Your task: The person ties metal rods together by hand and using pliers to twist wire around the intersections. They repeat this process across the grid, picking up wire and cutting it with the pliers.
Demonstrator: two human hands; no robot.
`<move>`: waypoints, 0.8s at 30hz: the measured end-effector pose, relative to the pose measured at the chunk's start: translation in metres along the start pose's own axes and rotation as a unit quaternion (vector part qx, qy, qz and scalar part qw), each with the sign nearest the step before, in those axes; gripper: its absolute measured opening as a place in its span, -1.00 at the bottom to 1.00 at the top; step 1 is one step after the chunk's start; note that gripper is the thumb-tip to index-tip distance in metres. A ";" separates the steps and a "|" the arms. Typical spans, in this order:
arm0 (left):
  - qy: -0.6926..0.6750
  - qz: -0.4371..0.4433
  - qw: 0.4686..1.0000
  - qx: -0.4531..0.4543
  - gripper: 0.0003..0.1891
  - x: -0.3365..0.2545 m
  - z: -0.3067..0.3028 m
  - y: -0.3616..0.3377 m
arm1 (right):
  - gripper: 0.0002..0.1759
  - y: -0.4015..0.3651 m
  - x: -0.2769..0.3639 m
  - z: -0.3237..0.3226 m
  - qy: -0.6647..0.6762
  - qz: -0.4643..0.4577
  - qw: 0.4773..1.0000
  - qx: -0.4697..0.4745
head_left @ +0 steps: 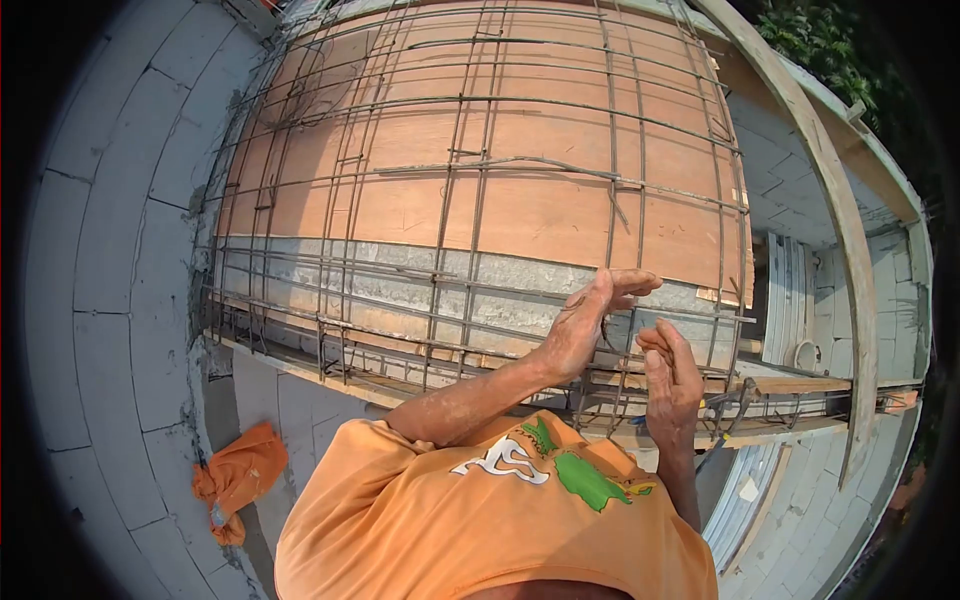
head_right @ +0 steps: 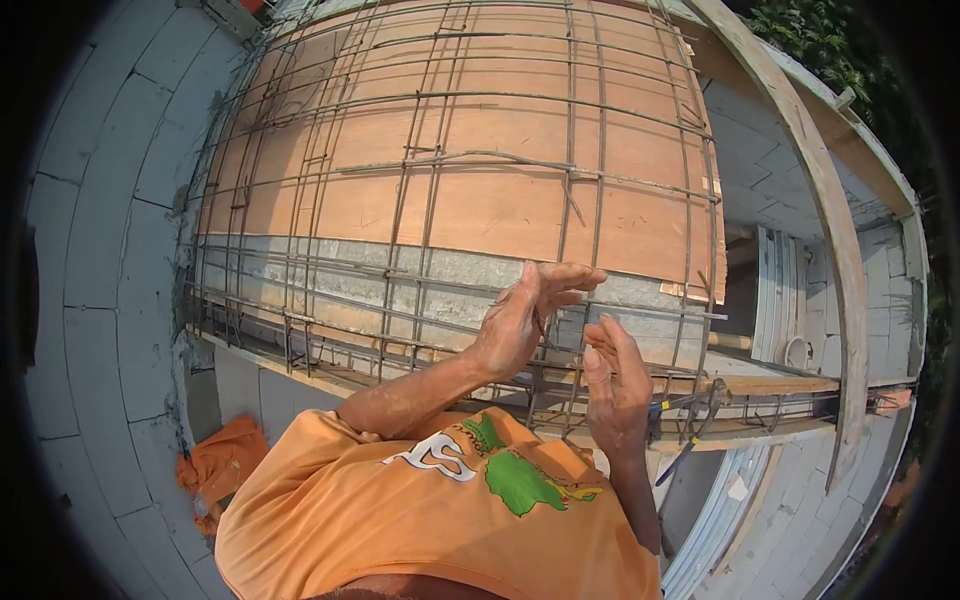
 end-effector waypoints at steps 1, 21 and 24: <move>0.041 0.014 0.999 0.020 -0.27 0.000 0.004 0.001 | -0.74 0.000 0.007 0.011 0.015 -0.022 1.000 -0.010; 0.202 0.101 0.973 0.043 -0.74 0.013 0.018 0.013 | -0.77 -0.008 -0.008 -0.023 -0.099 -0.113 0.987 -0.048; 0.275 0.107 0.953 0.073 -0.75 0.015 0.022 0.017 | -0.78 -0.010 -0.010 -0.038 -0.158 -0.127 0.978 -0.040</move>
Point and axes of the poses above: each hand's wrist, its own y-axis towards the middle knuckle, its own z-axis out of the palm, x = y × z, the point moved 1 cm from there along y, towards the middle knuckle, and after that the axes turned 10 degrees about -y, right-handed, at the moved point
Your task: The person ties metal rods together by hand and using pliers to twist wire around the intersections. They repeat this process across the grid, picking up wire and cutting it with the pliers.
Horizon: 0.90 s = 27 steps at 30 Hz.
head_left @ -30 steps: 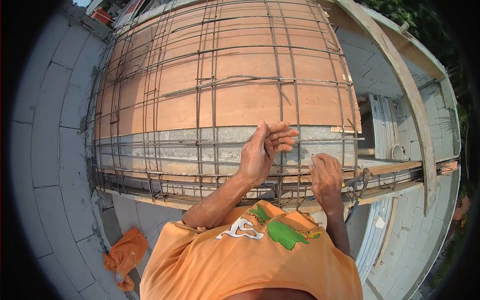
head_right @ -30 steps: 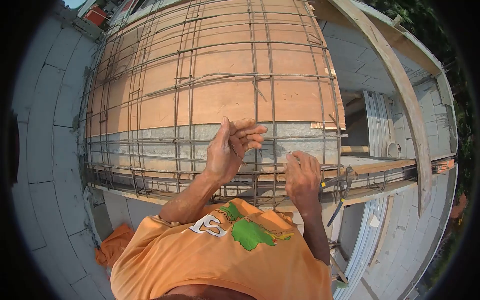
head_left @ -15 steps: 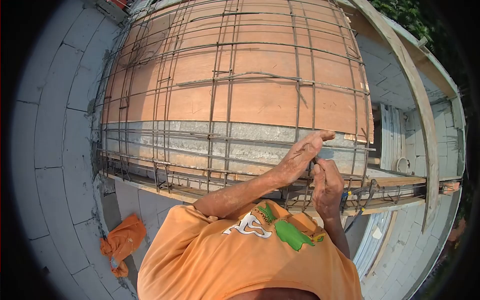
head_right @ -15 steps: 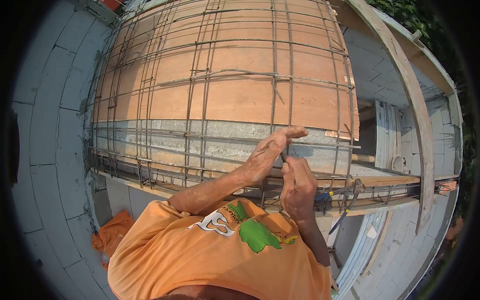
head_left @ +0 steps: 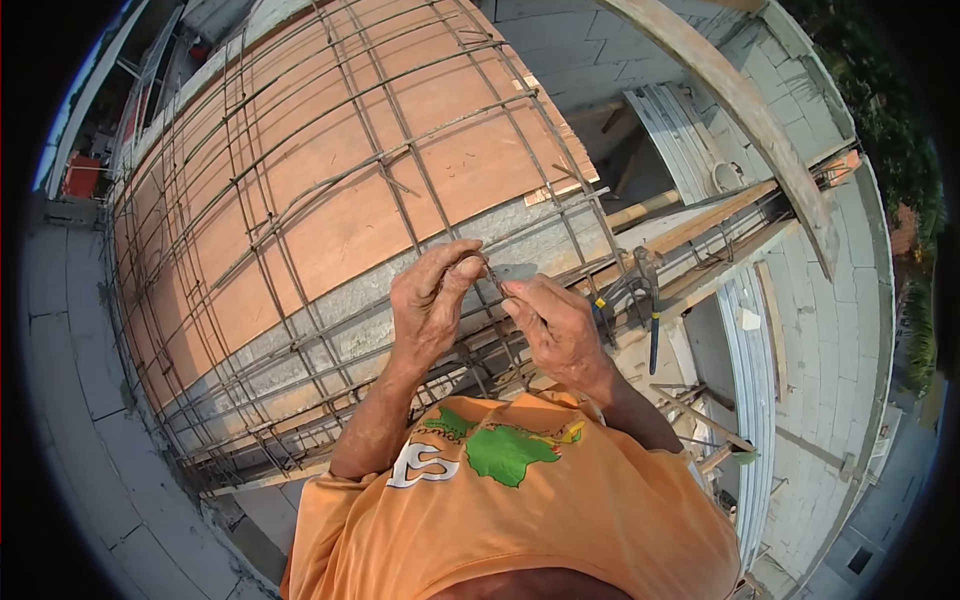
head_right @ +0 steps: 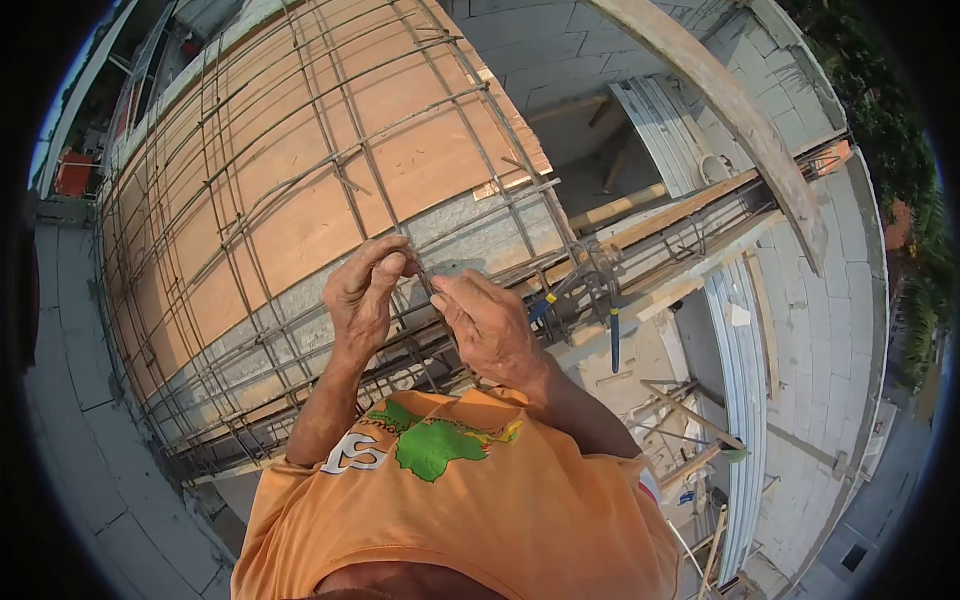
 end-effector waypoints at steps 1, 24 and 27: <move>-0.063 -0.030 0.998 -0.001 -0.74 -0.001 0.003 0.003 | -0.78 -0.001 -0.002 -0.005 0.028 0.032 0.999 0.011; -0.226 -0.176 0.957 -0.033 -0.65 0.002 0.042 0.028 | -0.71 0.010 -0.041 -0.056 -0.145 -0.053 0.988 -0.013; -0.251 -0.186 0.950 -0.028 -0.64 0.007 0.046 0.032 | -0.76 0.010 -0.044 -0.054 -0.083 -0.040 0.995 -0.029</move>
Point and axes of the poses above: each hand's wrist, its own y-axis towards the middle knuckle, its own z-axis out of the palm, x = y × z, the point moved 1 cm from there along y, towards the middle knuckle, and after that the axes turned 10 degrees about -y, right-handed, at the moved point
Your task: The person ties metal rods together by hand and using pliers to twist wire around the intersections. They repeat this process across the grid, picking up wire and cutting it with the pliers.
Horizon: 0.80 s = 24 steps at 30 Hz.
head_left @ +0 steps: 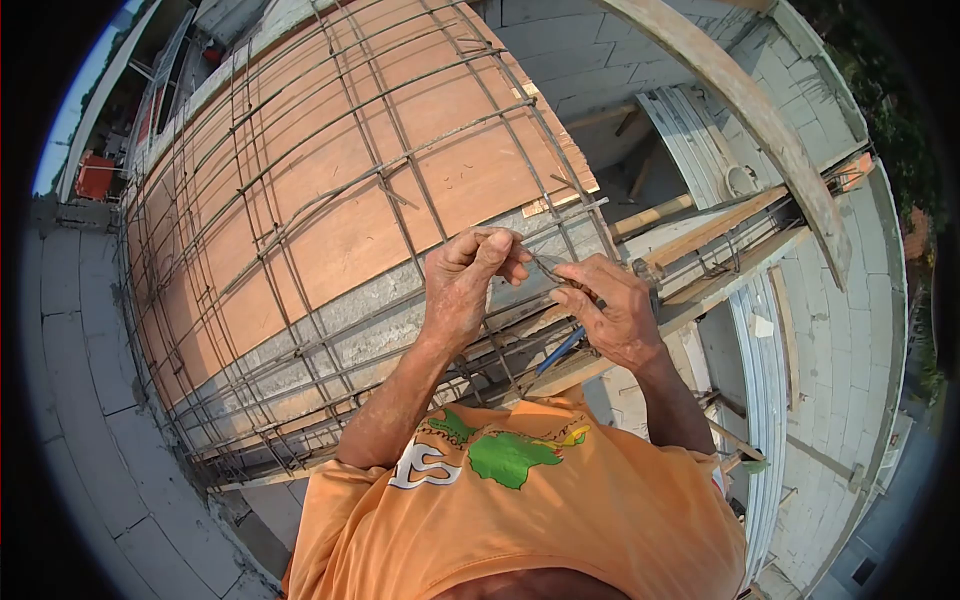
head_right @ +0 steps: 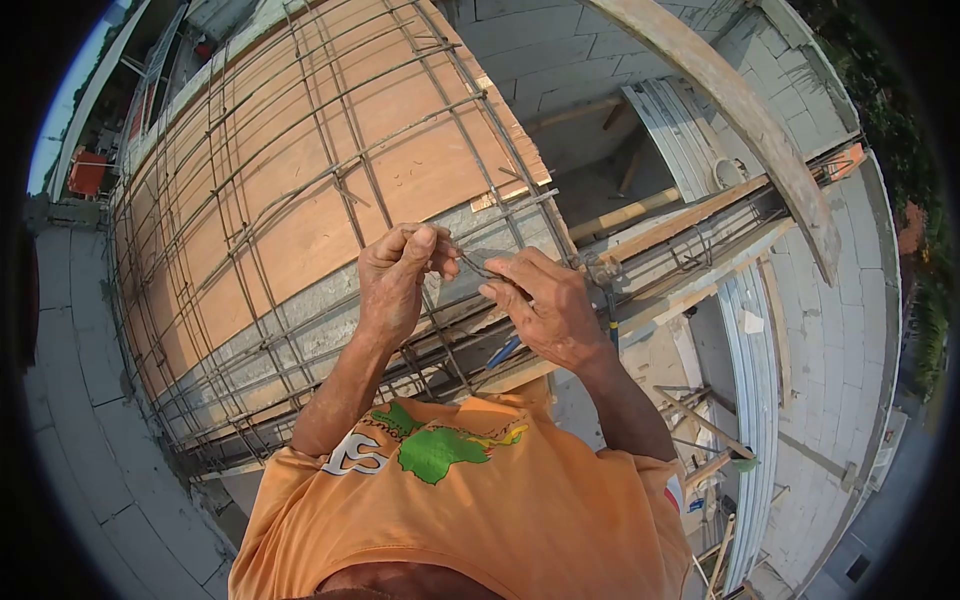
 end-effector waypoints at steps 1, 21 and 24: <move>0.001 -0.003 1.000 -0.002 -0.64 0.002 -0.002 0.000 | -0.79 0.000 0.000 0.001 0.055 0.037 0.998 0.020; 0.075 0.009 0.996 0.046 -0.86 0.021 -0.004 -0.008 | -0.84 0.001 -0.002 0.021 0.105 0.153 0.983 0.019; 0.095 0.072 0.992 0.044 -0.90 0.036 -0.007 -0.009 | -0.78 0.001 -0.002 0.021 0.222 0.335 0.910 0.098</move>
Point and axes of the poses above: each hand's wrist, its own y-axis towards the middle knuckle, its own z-axis out of the palm, x = y × z, the point moved 1 cm from there along y, towards the middle knuckle, and after that the axes turned 10 degrees about -y, right-handed, at the moved point
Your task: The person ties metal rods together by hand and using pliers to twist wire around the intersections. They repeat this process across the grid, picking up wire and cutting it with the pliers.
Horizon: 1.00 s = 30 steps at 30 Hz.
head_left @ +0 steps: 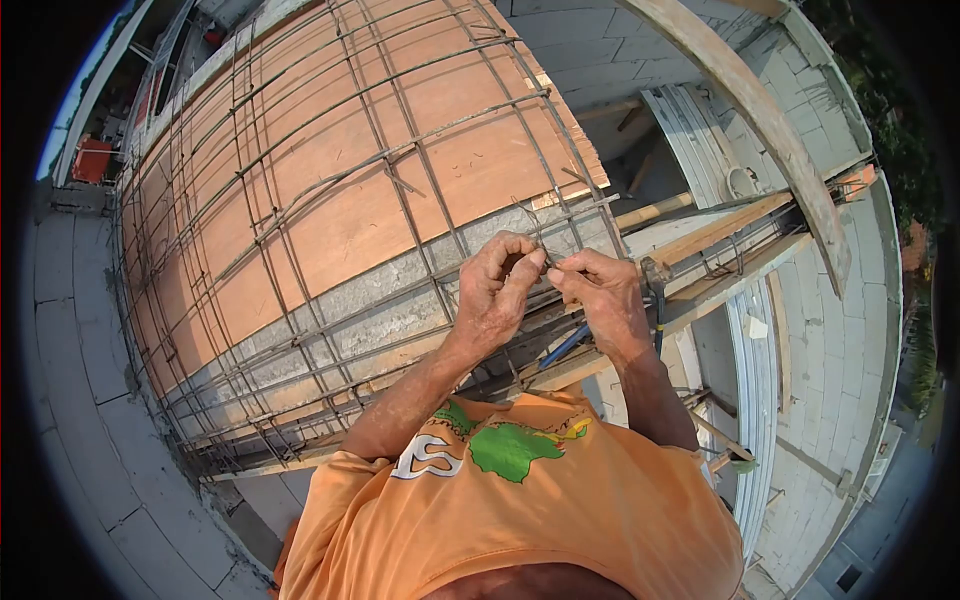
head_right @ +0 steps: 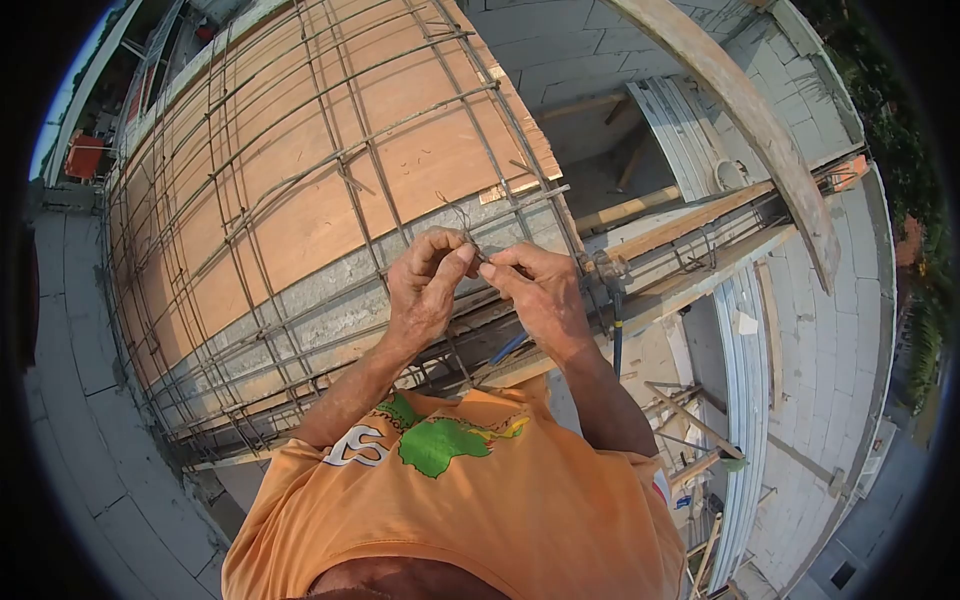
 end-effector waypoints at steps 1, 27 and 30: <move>-0.007 0.023 1.000 -0.019 -0.89 0.000 0.001 0.001 | -0.73 0.002 -0.004 0.001 -0.023 -0.028 0.999 0.009; 0.213 0.057 0.975 -0.004 -0.90 -0.023 -0.020 0.005 | -0.77 0.041 0.017 0.027 0.107 -0.124 0.986 -0.029; 0.236 0.130 0.963 -0.020 -0.91 -0.019 -0.020 0.007 | -0.76 0.034 0.013 0.037 0.097 -0.155 0.980 -0.076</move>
Point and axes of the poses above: each hand's wrist, its own y-axis towards the middle knuckle, its own z-axis out of the palm, x = y × z, the point moved 1 cm from there along y, towards the middle knuckle, and after that the axes turned 10 degrees about -y, right-handed, at the moved point
